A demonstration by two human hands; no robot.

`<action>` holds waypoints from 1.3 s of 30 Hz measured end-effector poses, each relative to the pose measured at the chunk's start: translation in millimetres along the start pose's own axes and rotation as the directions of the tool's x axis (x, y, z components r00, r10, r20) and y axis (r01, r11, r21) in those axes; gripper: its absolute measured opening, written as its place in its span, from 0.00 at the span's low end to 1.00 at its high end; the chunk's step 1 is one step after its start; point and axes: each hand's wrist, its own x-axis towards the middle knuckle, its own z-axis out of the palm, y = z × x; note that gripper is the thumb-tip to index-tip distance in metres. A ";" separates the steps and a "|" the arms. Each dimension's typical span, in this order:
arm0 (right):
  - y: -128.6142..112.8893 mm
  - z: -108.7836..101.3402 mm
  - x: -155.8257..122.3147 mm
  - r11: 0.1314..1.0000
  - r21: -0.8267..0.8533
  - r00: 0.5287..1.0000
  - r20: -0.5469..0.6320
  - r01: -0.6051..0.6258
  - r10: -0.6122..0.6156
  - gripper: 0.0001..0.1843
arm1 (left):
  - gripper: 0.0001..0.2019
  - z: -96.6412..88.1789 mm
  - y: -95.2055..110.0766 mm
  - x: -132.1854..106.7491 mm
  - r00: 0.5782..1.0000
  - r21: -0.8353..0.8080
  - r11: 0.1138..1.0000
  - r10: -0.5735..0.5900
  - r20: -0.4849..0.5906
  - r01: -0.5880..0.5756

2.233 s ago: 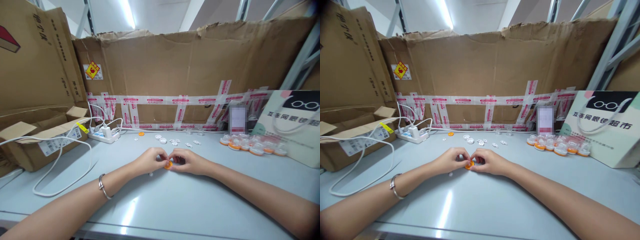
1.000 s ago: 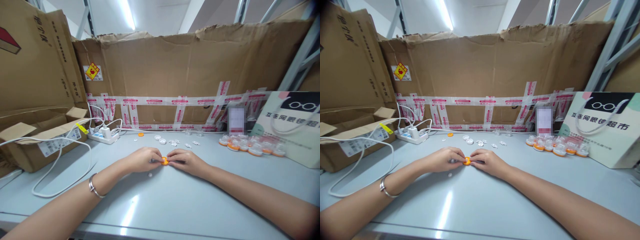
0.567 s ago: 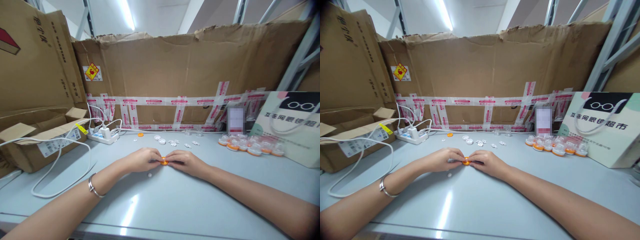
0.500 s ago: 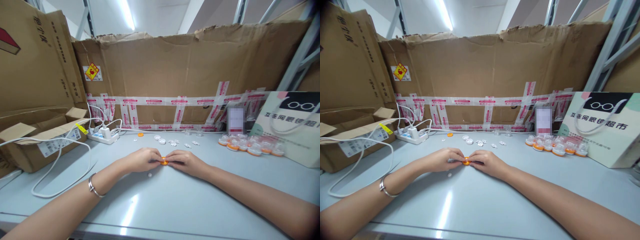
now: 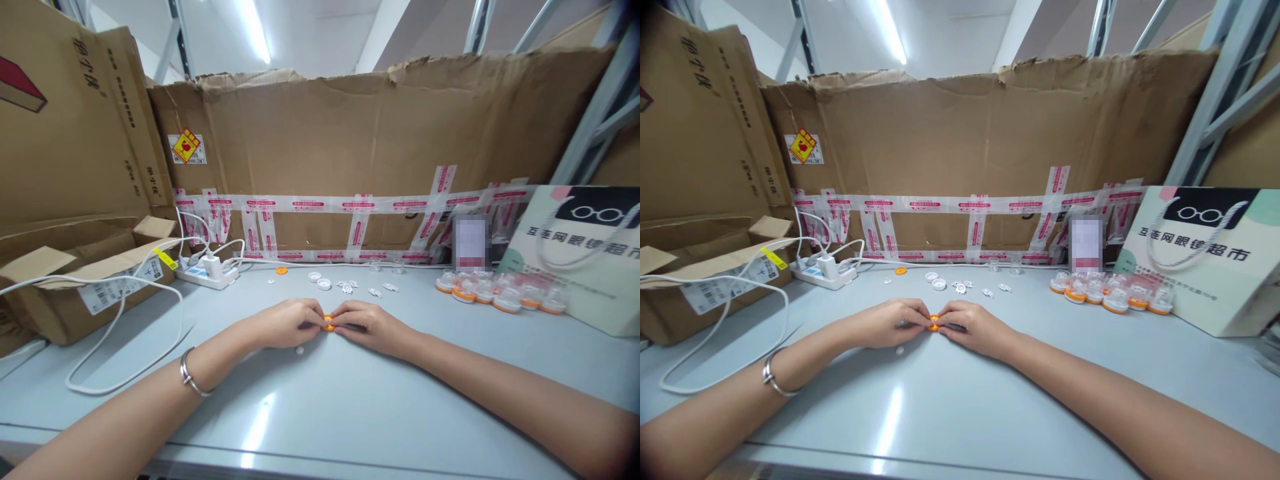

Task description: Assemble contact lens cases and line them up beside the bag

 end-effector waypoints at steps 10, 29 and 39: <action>-0.4 -3.4 1.1 0.999 0.023 1.000 -0.017 0.025 -0.024 0.10 | 0.14 -3.6 6.0 0.0 0.999 -0.031 0.999 0.027 0.026 -0.026; -0.4 -12.6 0.7 0.999 0.004 0.990 -0.137 0.035 -0.034 0.09 | 0.09 -23.5 -53.0 -8.5 0.942 0.071 0.946 -0.304 -0.138 0.316; 72.5 -41.2 -15.8 0.767 -0.264 0.783 -0.428 -0.585 0.451 0.13 | 0.09 -16.6 -52.3 -9.0 0.944 0.109 0.956 -0.242 -0.222 0.271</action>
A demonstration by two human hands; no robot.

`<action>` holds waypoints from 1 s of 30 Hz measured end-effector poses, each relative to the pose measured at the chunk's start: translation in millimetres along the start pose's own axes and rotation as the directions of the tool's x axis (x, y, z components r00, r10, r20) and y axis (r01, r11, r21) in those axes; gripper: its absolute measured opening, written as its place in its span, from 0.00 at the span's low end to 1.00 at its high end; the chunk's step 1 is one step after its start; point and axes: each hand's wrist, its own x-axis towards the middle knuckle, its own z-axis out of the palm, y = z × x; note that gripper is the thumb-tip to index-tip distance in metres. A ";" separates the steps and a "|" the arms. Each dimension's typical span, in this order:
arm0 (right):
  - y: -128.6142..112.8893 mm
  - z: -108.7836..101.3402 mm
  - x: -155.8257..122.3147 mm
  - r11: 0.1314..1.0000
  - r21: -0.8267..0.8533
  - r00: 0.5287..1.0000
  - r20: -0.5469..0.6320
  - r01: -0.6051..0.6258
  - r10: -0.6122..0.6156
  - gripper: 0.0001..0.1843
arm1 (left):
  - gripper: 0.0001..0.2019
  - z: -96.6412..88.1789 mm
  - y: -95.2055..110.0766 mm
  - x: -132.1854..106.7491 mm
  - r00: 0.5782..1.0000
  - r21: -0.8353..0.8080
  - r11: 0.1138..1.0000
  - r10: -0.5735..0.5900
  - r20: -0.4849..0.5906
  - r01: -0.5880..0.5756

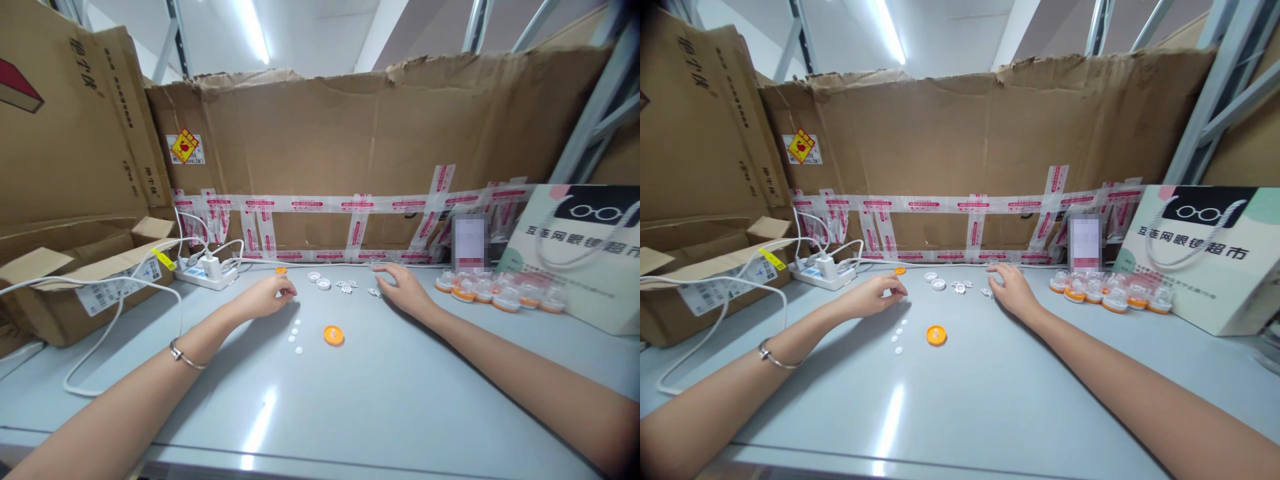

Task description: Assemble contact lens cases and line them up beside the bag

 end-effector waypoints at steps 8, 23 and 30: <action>-1.0 0.4 -1.4 0.993 -0.060 0.963 0.256 0.099 -0.081 0.12 | 0.09 -0.7 0.9 -2.5 0.998 0.023 0.998 0.052 -0.038 -0.051; -65.8 -6.4 -11.1 0.688 0.659 0.932 0.357 -0.303 0.068 0.14 | 0.10 1.6 39.7 -1.4 0.988 -0.159 0.985 0.037 -0.147 -0.061; -97.6 -3.8 -26.2 0.252 0.850 0.868 0.492 -0.462 -0.069 0.15 | 0.09 15.9 72.2 3.4 0.997 -0.683 0.729 -0.077 0.001 0.057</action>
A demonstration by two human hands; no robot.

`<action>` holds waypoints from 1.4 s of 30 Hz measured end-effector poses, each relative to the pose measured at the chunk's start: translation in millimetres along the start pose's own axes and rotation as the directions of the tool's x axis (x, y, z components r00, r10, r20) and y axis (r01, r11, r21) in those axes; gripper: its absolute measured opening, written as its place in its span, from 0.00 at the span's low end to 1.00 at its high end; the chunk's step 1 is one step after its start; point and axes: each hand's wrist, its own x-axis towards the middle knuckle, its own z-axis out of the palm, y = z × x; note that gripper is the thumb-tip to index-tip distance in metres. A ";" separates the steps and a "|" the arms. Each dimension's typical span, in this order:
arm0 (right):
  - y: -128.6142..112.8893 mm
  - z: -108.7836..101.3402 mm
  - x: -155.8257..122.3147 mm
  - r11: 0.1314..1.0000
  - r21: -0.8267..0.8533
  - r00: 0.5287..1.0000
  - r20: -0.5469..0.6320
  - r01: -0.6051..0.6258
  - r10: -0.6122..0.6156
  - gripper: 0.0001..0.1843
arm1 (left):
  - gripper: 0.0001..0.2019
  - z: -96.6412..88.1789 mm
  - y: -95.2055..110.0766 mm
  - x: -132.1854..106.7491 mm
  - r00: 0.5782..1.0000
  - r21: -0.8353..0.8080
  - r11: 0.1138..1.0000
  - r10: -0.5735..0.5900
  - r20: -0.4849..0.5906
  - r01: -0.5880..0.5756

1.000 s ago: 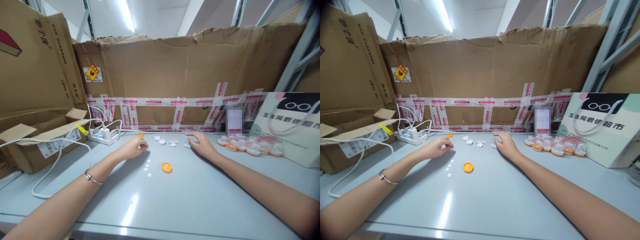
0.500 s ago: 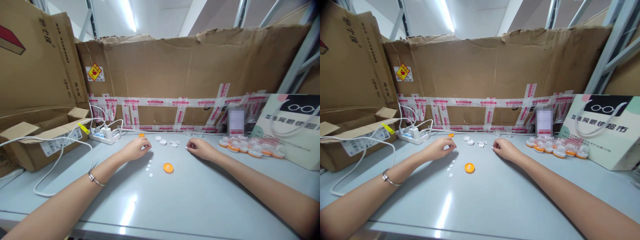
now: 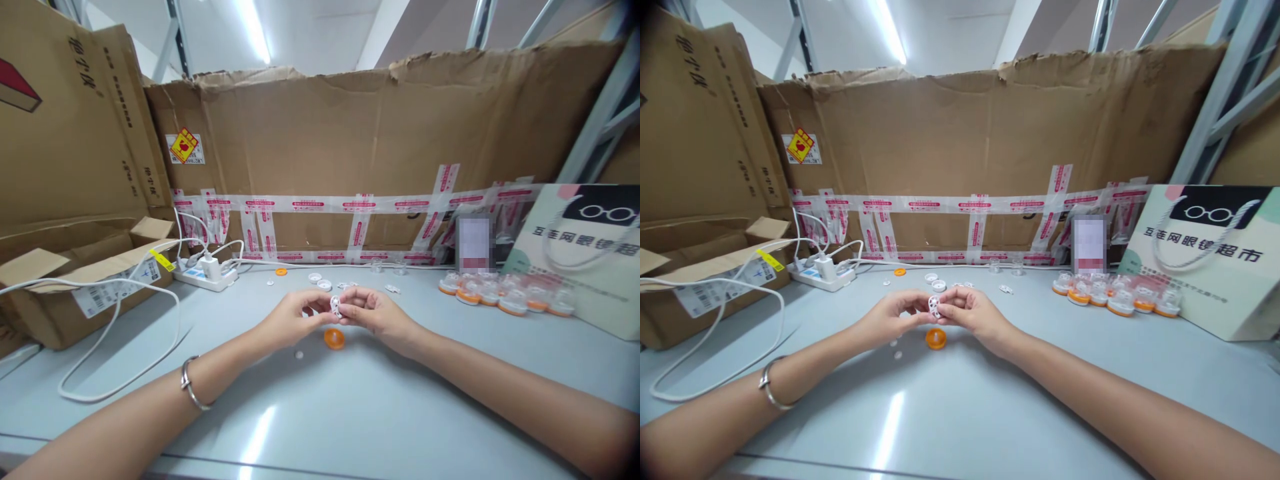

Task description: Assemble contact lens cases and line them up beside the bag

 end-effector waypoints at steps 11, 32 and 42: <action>1.5 0.2 -1.2 0.996 0.080 0.998 0.046 0.034 -0.038 0.20 | 0.11 7.6 -11.9 4.1 0.994 -0.537 0.838 -0.101 0.032 0.103; 30.3 -61.5 22.2 0.223 -0.941 0.940 0.189 0.256 -0.283 0.14 | 0.11 -8.8 -10.7 0.3 0.976 -0.356 0.934 -0.101 -0.193 0.026; 15.8 -41.4 16.0 0.500 -0.864 0.987 -0.027 0.056 -0.159 0.05 | 0.10 -3.8 -8.3 0.0 0.970 -0.310 0.942 -0.185 -0.156 0.130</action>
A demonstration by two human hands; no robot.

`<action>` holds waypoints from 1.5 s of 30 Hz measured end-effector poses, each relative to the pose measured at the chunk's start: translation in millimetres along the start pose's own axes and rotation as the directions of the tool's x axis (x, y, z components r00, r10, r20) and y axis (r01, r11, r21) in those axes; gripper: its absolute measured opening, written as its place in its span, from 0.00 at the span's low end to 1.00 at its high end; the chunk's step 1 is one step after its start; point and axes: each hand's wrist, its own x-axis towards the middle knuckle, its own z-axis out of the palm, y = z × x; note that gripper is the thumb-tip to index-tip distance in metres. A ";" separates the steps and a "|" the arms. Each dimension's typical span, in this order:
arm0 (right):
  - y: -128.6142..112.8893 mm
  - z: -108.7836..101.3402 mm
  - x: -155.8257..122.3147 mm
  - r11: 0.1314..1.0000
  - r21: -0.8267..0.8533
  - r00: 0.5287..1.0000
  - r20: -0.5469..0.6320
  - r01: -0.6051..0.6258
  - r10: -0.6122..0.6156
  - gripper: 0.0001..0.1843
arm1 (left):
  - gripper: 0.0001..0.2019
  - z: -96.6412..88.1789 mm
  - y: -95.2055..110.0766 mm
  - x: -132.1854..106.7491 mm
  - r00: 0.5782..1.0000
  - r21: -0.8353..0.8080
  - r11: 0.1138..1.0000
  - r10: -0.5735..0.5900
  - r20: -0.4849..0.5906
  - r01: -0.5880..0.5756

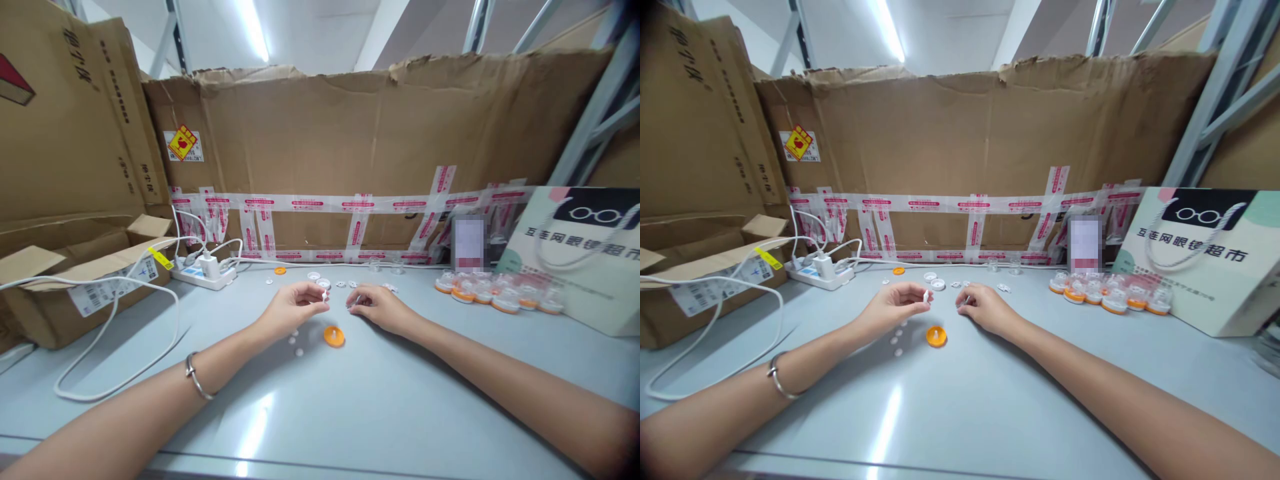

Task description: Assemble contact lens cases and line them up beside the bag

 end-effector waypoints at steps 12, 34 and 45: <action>-9.5 -8.4 -4.1 0.997 0.050 0.997 -0.039 -0.058 0.060 0.11 | 0.10 -3.1 -9.5 3.0 0.999 0.222 0.974 0.031 0.038 -0.038; -43.7 3.8 -12.7 0.664 0.742 0.996 0.067 -0.093 0.064 0.20 | 0.05 7.3 -5.0 -4.9 0.904 0.592 0.701 0.410 0.120 -0.397; -40.0 7.6 -11.0 0.671 0.725 0.988 0.113 -0.154 0.105 0.16 | 0.04 6.0 -11.6 -3.0 0.931 0.615 0.719 0.359 0.069 -0.323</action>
